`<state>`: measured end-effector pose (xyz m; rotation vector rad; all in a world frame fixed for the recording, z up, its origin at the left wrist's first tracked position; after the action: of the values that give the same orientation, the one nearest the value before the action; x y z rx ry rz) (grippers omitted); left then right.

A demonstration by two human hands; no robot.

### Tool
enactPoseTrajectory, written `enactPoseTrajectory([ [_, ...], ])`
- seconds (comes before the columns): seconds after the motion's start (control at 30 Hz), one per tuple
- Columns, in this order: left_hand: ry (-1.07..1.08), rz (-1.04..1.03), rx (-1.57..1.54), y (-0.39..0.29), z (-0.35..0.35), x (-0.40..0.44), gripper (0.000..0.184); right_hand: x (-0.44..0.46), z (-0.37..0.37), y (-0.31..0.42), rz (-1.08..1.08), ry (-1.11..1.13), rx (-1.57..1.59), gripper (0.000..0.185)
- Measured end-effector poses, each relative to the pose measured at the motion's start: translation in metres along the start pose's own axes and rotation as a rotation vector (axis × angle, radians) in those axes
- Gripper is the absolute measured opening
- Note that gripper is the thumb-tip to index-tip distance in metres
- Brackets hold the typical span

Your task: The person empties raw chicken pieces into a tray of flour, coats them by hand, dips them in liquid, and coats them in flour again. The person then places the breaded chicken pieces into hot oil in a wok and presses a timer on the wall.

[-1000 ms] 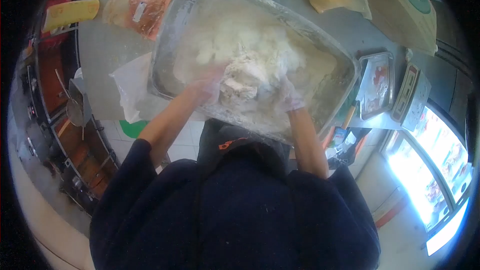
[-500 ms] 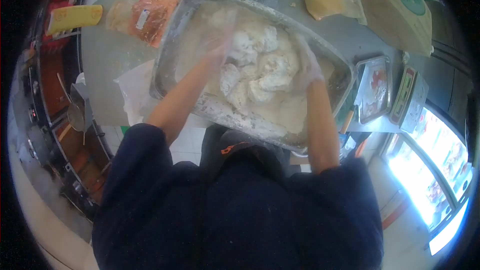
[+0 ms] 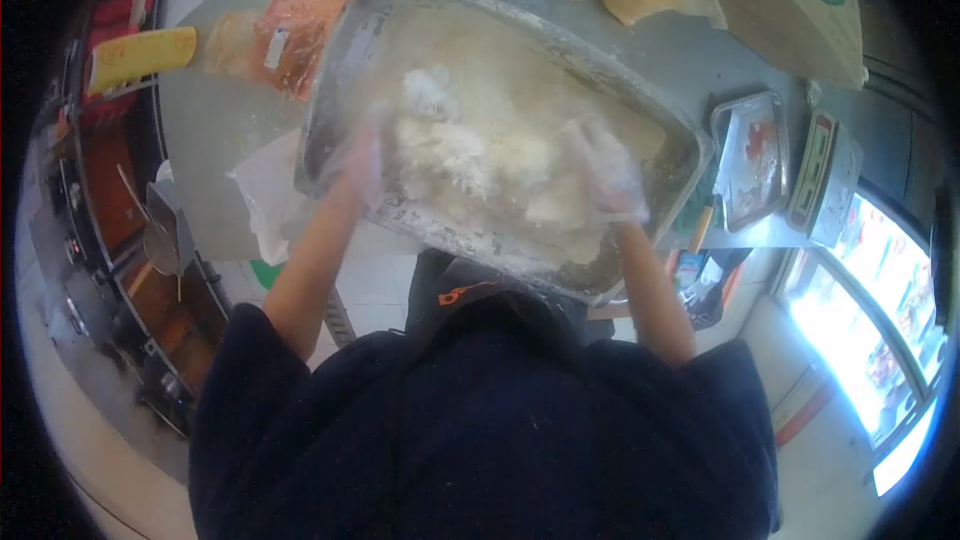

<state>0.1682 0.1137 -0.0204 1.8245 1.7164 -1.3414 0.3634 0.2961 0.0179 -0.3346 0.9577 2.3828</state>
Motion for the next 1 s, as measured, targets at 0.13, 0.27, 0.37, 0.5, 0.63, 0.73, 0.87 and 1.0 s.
enactPoseTrajectory([
  [0.13, -0.268, 0.107, 0.075, 0.043, -0.028, -0.005, 0.072, -0.019, -0.075, -0.05, -0.709, -0.068, 0.923, 0.062],
  [0.27, -0.34, 0.105, 0.14, 0.055, -0.005, 0.011, 0.066, 0.018, -0.111, -0.053, -0.322, -0.056, 1.211, 0.064],
  [0.37, 0.117, -0.155, 0.572, 0.013, -0.041, 0.008, 0.059, 0.046, -0.083, -0.015, -0.245, 0.25, 0.794, 0.059],
  [0.5, 0.01, -0.28, 0.319, -0.034, -0.035, 0.009, 0.051, -0.001, 0.002, 0.034, -0.291, 0.227, 0.853, 0.048],
  [0.63, -0.1, -0.499, 0.585, -0.062, -0.023, 0.055, 0.05, -0.008, -0.005, -0.07, -0.468, -0.103, 0.722, 0.049],
  [0.73, -0.215, -0.54, 0.847, -0.059, 0.0, 0.106, 0.052, 0.024, -0.013, -0.065, -0.552, -0.106, 0.942, 0.065],
  [0.87, -0.174, -0.274, 0.544, -0.026, 0.027, 0.131, 0.053, 0.105, -0.023, -0.027, -0.257, -0.122, 0.866, 0.068],
  [1.0, 0.029, -0.176, 0.181, -0.026, 0.061, 0.131, 0.054, 0.132, -0.023, 0.01, 0.186, 0.158, 0.858, 0.064],
])
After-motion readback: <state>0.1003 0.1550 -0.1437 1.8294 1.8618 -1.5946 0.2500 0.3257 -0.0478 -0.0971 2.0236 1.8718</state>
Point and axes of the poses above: each hand's wrist, its own x-axis towards the middle knuckle, its own z-axis out of the back of the hand, y = z × x, the point moved 9 cm from there along x, towards the middle knuckle, and after that the axes turned 14 degrees about -x, right-handed, at the moved point
